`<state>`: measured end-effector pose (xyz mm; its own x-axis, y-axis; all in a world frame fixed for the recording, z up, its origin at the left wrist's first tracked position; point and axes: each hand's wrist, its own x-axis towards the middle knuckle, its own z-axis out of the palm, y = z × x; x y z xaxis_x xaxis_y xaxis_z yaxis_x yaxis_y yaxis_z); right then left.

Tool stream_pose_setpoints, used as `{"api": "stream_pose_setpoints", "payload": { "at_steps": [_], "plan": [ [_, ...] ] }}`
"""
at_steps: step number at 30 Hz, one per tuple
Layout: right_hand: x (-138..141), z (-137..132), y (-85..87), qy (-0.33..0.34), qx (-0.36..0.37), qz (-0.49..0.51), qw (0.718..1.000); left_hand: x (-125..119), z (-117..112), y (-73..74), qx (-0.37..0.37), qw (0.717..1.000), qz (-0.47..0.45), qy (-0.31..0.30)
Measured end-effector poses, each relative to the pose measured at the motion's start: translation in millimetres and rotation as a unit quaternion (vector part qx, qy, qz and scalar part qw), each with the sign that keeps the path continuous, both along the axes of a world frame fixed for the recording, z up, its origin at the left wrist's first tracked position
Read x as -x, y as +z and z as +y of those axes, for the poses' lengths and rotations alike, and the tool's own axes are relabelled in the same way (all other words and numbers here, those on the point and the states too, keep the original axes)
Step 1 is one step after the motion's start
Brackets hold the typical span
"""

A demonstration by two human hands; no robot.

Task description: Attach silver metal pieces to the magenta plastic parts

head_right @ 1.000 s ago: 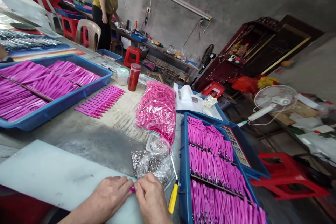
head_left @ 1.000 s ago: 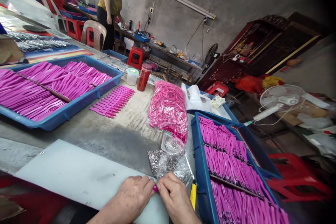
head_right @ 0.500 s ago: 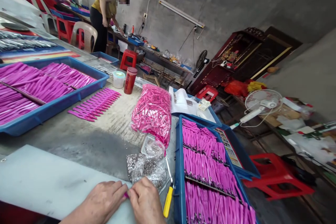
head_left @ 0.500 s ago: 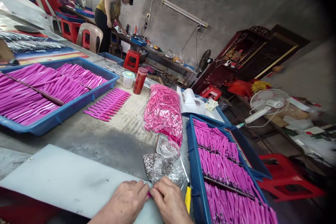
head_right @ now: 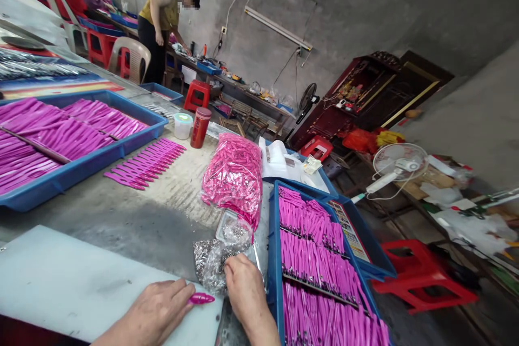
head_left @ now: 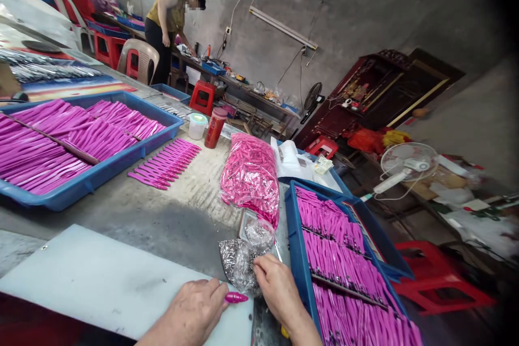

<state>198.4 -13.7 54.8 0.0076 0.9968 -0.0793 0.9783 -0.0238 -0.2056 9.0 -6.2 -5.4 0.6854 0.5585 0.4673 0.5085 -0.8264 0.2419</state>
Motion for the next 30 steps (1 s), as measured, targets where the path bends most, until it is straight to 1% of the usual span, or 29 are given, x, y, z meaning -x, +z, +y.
{"api": "stream_pose_setpoints", "payload": {
  "at_steps": [3,8,12,17,22,30],
  "plan": [
    [4.4,8.1,1.4,0.004,0.051,-0.076,0.996,0.3,-0.5,0.8,-0.007,1.000,0.000,-0.005],
    [10.5,18.4,-2.5,0.006,0.074,-0.114,0.991,0.0,-0.9,1.4,-0.010,1.000,0.002,0.003],
    [14.8,23.2,-4.3,0.002,0.082,-0.137,0.987,-0.2,-1.0,0.4,-0.012,1.000,-0.009,-0.003],
    [15.6,22.9,-6.6,0.003,0.079,-0.141,0.987,0.5,-1.5,-0.5,-0.001,1.000,-0.016,-0.002],
    [11.2,19.3,-8.7,0.004,0.072,-0.131,0.989,0.1,-0.4,2.0,-0.002,1.000,-0.009,-0.004],
    [4.1,15.6,-5.9,0.002,0.070,-0.102,0.992,0.0,-1.4,6.9,0.003,1.000,-0.004,0.002]
  ]
}}
